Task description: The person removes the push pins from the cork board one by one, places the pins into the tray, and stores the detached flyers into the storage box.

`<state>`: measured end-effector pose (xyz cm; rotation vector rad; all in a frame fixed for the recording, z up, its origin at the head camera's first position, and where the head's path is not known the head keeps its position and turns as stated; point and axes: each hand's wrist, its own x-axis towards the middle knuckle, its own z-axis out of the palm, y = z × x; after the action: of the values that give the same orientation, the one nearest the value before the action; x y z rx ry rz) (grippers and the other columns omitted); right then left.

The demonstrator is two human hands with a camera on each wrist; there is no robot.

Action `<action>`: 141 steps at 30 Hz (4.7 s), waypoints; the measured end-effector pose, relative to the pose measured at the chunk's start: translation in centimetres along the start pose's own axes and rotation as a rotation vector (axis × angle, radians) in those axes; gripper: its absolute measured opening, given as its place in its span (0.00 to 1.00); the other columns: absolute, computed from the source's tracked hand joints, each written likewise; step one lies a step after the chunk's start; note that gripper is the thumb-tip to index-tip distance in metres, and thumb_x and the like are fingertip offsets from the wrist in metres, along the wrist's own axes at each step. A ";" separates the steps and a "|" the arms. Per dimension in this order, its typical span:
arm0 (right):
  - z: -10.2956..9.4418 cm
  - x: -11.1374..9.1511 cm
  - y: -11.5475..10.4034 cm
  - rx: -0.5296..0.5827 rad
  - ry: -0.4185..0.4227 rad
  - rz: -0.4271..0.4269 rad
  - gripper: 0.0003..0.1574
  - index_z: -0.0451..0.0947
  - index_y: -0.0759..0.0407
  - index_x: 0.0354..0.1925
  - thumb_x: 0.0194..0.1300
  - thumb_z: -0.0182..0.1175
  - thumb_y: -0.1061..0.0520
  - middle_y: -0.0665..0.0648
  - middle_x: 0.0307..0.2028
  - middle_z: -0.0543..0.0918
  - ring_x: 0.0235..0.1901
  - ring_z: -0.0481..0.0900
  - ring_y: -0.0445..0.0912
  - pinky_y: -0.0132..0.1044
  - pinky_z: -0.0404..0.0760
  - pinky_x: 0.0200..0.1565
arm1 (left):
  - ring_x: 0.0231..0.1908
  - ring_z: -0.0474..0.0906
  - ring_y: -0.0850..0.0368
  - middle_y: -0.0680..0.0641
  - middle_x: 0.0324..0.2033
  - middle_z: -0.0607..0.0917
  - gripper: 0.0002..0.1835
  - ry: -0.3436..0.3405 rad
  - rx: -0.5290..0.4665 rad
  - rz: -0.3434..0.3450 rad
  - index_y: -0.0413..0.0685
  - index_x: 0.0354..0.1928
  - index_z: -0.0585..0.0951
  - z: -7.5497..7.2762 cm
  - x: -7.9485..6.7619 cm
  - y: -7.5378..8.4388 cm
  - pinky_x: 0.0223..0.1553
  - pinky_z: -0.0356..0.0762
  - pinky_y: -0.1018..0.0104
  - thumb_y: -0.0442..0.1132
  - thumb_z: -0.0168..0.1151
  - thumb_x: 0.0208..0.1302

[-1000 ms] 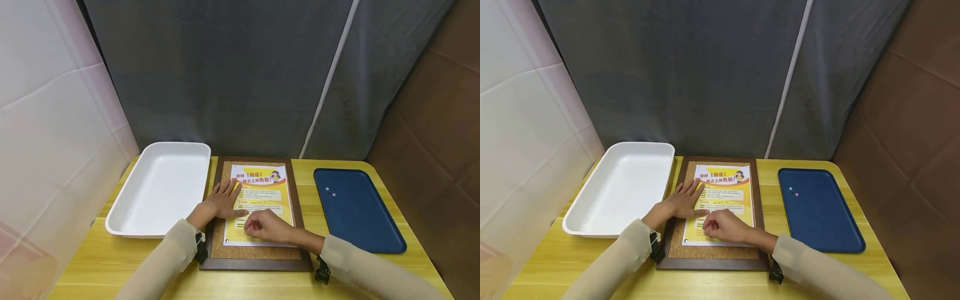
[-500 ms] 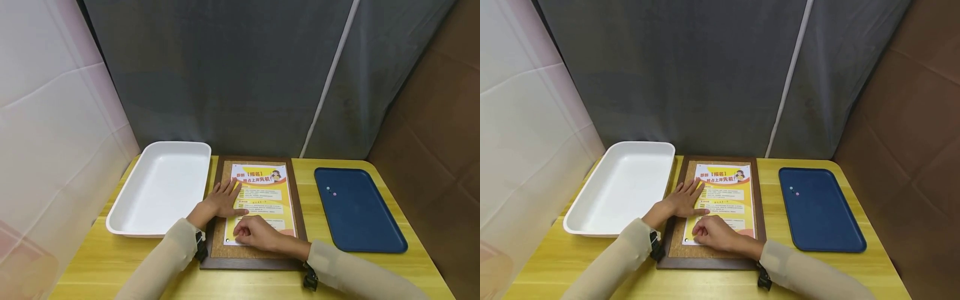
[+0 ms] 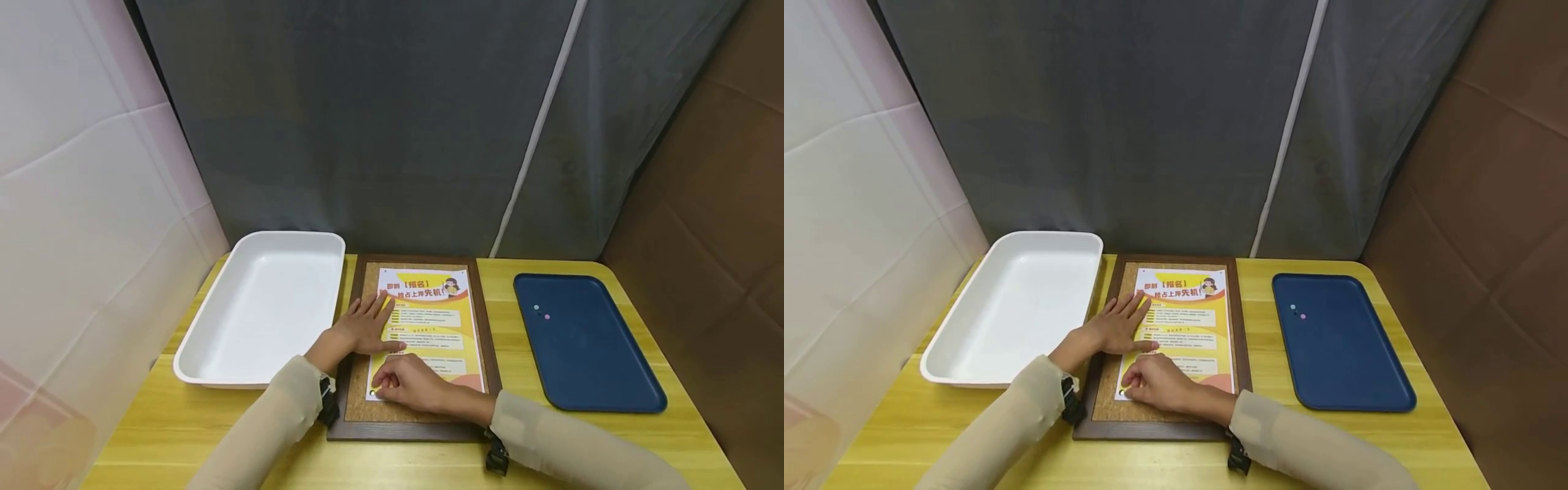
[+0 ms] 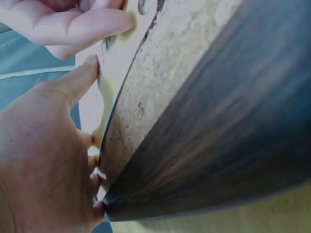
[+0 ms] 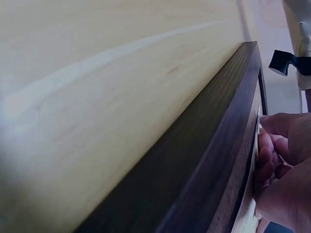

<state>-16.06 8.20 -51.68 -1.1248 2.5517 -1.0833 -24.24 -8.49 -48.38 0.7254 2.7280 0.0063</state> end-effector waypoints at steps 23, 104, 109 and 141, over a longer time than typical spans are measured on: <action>0.2 0.3 -0.8 -0.039 -0.027 0.076 0.04 0.88 0.56 0.31 0.64 0.72 0.63 0.45 0.26 0.80 0.26 0.71 0.27 0.24 0.73 0.35 | 0.84 0.39 0.43 0.40 0.85 0.44 0.56 -0.012 -0.023 0.008 0.45 0.86 0.48 -0.3 0.1 -0.3 0.82 0.42 0.42 0.73 0.54 0.72; -4.2 -1.3 1.4 0.402 -0.084 0.318 0.05 0.88 0.66 0.37 0.69 0.65 0.65 0.50 0.25 0.83 0.25 0.70 0.36 0.27 0.69 0.30 | 0.85 0.39 0.42 0.41 0.85 0.44 0.56 -0.052 -0.014 0.008 0.44 0.86 0.47 -0.8 0.2 -0.2 0.82 0.42 0.41 0.73 0.53 0.72; -5.5 -1.9 2.1 0.372 -0.063 0.322 0.07 0.88 0.66 0.38 0.70 0.64 0.64 0.56 0.29 0.86 0.26 0.72 0.38 0.28 0.71 0.30 | 0.85 0.38 0.43 0.42 0.85 0.44 0.57 -0.058 -0.018 -0.001 0.45 0.86 0.47 -0.9 0.3 -0.1 0.82 0.42 0.42 0.74 0.53 0.72; -13.7 -5.6 7.5 0.254 0.096 0.367 0.09 0.86 0.70 0.41 0.73 0.61 0.64 0.67 0.37 0.86 0.30 0.71 0.45 0.32 0.73 0.33 | 0.85 0.36 0.44 0.43 0.86 0.40 0.57 -0.062 -0.020 0.005 0.47 0.87 0.44 -0.7 0.3 -0.1 0.82 0.39 0.42 0.75 0.51 0.72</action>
<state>-21.89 23.17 -47.54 -0.5294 2.4623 -1.3327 -24.75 -8.43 -47.79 0.7154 2.6640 0.0116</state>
